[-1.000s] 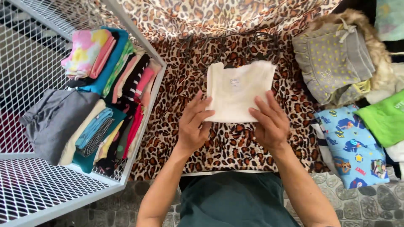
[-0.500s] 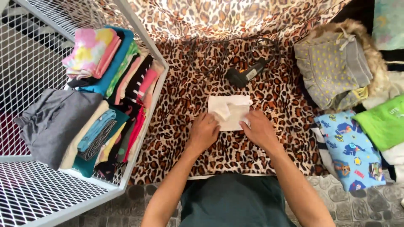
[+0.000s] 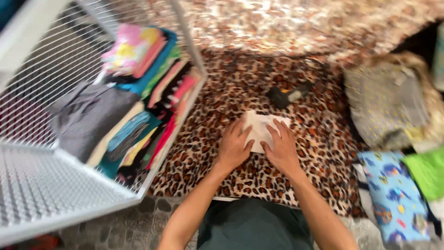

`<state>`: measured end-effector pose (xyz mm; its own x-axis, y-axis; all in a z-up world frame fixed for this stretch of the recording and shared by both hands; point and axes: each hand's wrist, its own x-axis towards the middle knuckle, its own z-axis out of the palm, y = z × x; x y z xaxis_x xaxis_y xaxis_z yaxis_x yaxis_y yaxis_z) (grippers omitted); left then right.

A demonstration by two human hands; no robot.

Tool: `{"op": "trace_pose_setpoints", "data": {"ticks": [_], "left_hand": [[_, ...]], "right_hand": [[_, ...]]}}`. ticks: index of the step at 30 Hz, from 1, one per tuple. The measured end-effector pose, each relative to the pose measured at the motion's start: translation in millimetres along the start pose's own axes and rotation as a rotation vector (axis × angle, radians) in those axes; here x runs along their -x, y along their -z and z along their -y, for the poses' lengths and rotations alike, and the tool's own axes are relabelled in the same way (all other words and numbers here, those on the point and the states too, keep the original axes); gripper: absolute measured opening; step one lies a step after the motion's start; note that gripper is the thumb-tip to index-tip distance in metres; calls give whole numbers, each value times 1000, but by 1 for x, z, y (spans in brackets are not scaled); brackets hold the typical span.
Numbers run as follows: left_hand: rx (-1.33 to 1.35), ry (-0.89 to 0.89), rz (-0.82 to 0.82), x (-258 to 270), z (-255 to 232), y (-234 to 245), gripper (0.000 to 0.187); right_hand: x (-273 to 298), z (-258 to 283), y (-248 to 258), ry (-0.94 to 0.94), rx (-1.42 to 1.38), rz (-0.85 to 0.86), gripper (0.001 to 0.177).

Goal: Scanning labels and folding baby clothes for organization in a stockroom.

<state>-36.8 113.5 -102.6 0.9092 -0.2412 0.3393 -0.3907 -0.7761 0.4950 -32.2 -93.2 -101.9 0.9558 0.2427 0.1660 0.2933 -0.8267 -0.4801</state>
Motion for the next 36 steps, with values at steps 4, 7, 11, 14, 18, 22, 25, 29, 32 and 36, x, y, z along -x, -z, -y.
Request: {"op": "trace_pose_setpoints", "data": {"ticks": [4,7,11,14,18,22,25,29,32,36], "left_hand": [[-83,66,-111,8,0,115,32],[-280,57,-388,24,15,221,34],[-643,253,-516,49,48,307,53],[-649,441,-409,62,73,310,68],[-529,577,-327,78,71,295,70],[-488,550,-405,88,66,292,69],[-425,522,-446,87,63,293,62],[-342,601,-498,85,61,304,49],[-247,730,-468,80,56,309,39],[-297,658,-573,76,55,312,43]], "right_hand": [[-70,77,18,298,-86,-24,58],[-123,173,30,672,-248,-81,55],[-172,288,35,964,-383,151,54],[-195,337,20,1116,-399,242,61],[-192,345,-12,1222,-348,383,70],[-178,350,-1,1167,-373,404,68],[-181,347,-2,1162,-322,357,61],[-188,362,-5,1092,-300,413,46],[-182,371,-3,988,-210,437,28],[-180,378,-4,961,-204,342,17]]}}
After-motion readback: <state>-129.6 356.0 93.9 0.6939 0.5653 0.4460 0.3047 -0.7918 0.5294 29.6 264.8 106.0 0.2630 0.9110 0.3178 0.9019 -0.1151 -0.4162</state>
